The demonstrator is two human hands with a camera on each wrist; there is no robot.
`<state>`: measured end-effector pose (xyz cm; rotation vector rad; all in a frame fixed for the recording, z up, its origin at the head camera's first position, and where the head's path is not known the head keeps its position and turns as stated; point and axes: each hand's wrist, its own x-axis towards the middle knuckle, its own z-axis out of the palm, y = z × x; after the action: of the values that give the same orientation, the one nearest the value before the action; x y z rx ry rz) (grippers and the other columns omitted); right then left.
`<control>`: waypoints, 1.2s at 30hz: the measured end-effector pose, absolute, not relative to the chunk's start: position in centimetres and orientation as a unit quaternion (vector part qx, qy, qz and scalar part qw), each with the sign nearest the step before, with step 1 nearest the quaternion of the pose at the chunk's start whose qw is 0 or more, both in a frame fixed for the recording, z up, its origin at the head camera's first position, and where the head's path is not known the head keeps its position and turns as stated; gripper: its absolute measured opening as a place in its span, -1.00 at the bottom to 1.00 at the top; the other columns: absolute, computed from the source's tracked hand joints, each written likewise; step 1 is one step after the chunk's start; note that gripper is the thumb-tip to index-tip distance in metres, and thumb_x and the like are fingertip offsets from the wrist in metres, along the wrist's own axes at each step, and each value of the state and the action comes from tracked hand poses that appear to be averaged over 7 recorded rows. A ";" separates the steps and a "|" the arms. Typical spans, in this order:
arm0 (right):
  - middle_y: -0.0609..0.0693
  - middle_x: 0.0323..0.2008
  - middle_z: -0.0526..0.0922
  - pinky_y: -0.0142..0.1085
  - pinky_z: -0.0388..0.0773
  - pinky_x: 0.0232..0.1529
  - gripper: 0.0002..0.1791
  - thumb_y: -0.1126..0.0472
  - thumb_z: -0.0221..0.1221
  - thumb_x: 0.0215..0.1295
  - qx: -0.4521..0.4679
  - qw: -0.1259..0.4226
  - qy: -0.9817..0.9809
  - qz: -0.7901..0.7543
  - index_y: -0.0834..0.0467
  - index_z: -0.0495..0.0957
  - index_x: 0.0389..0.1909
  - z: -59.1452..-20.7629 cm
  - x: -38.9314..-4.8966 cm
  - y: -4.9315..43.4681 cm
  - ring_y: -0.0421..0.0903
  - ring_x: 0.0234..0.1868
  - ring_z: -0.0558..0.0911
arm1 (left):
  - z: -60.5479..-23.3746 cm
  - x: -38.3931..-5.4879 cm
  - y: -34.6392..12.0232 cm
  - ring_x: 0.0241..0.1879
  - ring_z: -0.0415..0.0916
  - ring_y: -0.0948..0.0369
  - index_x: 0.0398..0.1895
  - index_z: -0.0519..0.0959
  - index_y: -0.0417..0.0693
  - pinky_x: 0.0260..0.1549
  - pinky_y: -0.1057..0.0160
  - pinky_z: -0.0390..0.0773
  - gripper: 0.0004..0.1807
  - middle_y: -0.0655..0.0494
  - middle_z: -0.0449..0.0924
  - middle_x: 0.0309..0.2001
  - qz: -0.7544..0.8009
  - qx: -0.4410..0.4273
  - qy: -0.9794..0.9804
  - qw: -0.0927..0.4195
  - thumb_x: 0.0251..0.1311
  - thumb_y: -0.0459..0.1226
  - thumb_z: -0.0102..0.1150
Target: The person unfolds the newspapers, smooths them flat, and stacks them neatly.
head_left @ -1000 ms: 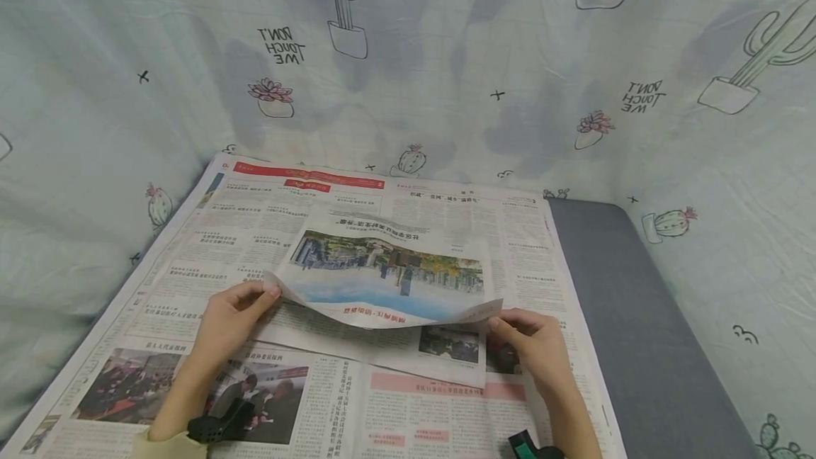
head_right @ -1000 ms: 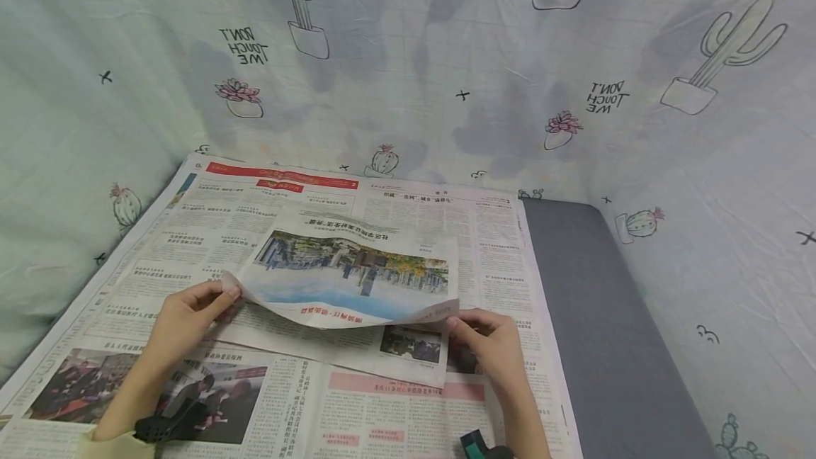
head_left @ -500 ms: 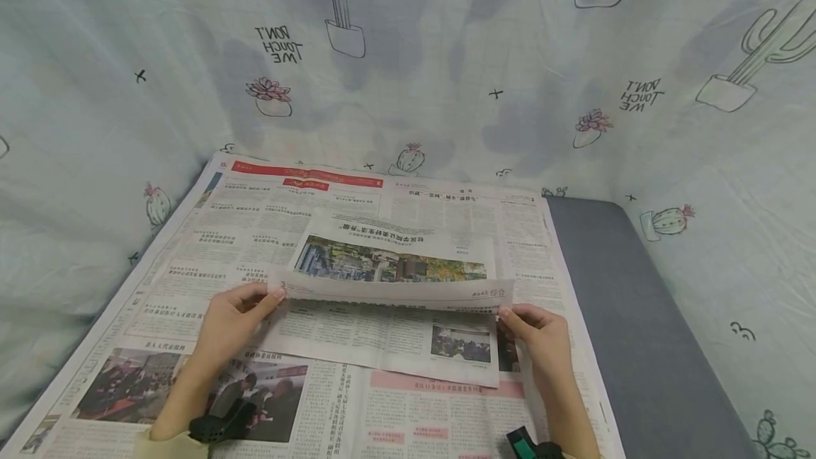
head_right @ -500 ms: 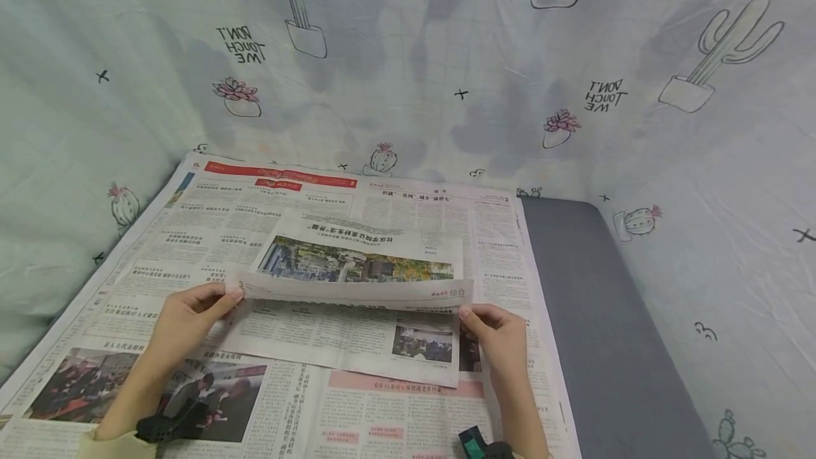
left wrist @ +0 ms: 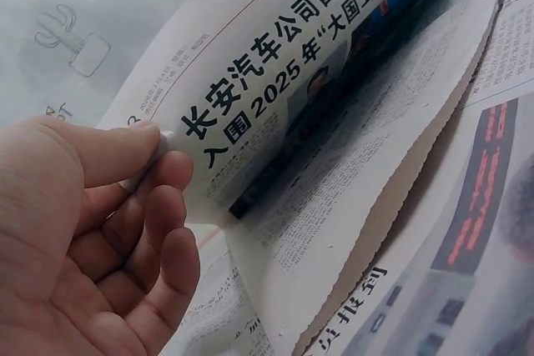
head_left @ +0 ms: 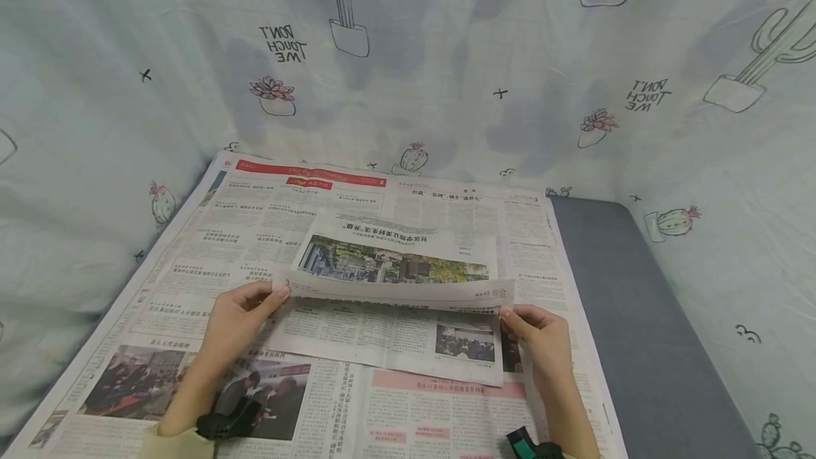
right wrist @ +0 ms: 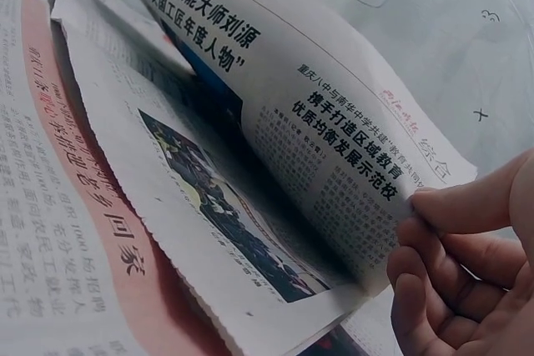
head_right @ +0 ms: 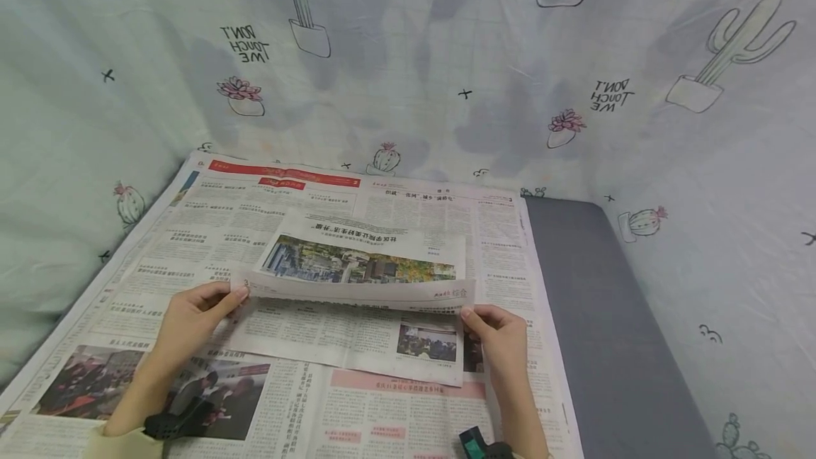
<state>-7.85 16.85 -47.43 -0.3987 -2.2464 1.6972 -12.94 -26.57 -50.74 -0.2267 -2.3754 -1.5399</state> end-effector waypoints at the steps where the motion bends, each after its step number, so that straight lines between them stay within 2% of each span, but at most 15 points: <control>1: 0.13 -0.46 0.63 -0.30 0.46 -0.42 -0.72 0.17 0.39 0.21 -0.138 0.149 -0.782 0.589 0.35 0.70 -0.27 -47.4 -7.9 16.9 -0.06 -0.45 0.53 | -50.8 -12.9 -26.5 -0.52 0.47 0.12 -0.22 0.72 -0.17 -0.55 0.35 0.42 -0.75 0.01 0.67 -0.37 -0.537 -0.078 -0.826 0.150 0.29 -0.14 0.30; 6: 0.15 -0.46 0.63 -0.30 0.46 -0.44 -0.72 0.17 0.39 0.22 -0.137 0.151 -0.784 0.586 0.35 0.70 -0.27 -47.5 -7.9 16.9 -0.05 -0.45 0.53 | -50.6 -12.9 -26.5 -0.52 0.48 0.11 -0.23 0.72 -0.18 -0.57 0.35 0.42 -0.74 -0.01 0.67 -0.37 -0.535 -0.075 -0.827 0.156 0.29 -0.14 0.30; 13: 0.12 -0.37 0.69 -0.31 0.54 -0.34 -0.77 0.21 0.38 0.22 -0.125 0.157 -0.795 0.572 0.34 0.70 -0.29 -47.1 -7.3 16.8 -0.05 -0.38 0.62 | -50.5 -12.7 -26.5 -0.47 0.53 0.12 -0.21 0.72 -0.19 -0.55 0.37 0.44 -0.78 0.01 0.68 -0.33 -0.530 -0.071 -0.829 0.165 0.30 -0.19 0.29; 21: 0.20 -0.42 0.66 -0.27 0.53 -0.41 -0.78 0.20 0.36 0.25 -0.094 0.171 -0.795 0.574 0.33 0.69 -0.32 -46.5 -7.0 16.8 0.05 -0.42 0.59 | -50.5 -12.6 -26.4 -0.42 0.56 0.12 -0.25 0.70 -0.24 -0.50 0.39 0.45 -0.84 -0.07 0.66 -0.34 -0.528 -0.072 -0.826 0.182 0.31 -0.28 0.27; 27: 0.15 -0.43 0.66 -0.27 0.55 -0.34 -0.76 0.21 0.35 0.26 -0.091 0.172 -0.791 0.581 0.37 0.67 -0.29 -45.6 -6.3 17.2 0.05 -0.40 0.61 | -49.4 -11.8 -26.2 -0.33 0.61 0.18 -0.22 0.71 -0.13 -0.41 0.40 0.51 -0.77 0.06 0.68 -0.32 -0.536 -0.068 -0.822 0.179 0.30 -0.14 0.29; 31: 0.11 -0.44 0.66 -0.25 0.51 -0.31 -0.75 0.19 0.35 0.26 -0.076 0.162 -0.810 0.559 0.36 0.68 -0.30 -44.6 -5.8 17.7 -0.01 -0.42 0.59 | -48.2 -11.0 -26.4 -0.31 0.61 0.27 -0.18 0.71 -0.12 -0.36 0.42 0.54 -0.78 0.08 0.70 -0.29 -0.528 -0.080 -0.825 0.183 0.30 -0.15 0.28; 36: 0.10 -0.41 0.66 -0.22 0.49 -0.28 -0.75 0.14 0.35 0.27 -0.045 0.156 -0.839 0.520 0.30 0.70 -0.29 -42.8 -5.3 18.3 -0.02 -0.40 0.57 | -46.0 -10.4 -27.0 -0.34 0.59 0.30 -0.24 0.72 -0.06 -0.36 0.42 0.50 -0.86 0.13 0.69 -0.33 -0.495 -0.108 -0.839 0.199 0.30 -0.20 0.29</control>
<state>-5.35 18.26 -42.83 -0.1303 -2.4009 1.4884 -10.43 -26.98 -46.05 -0.3026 -2.3448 -1.3855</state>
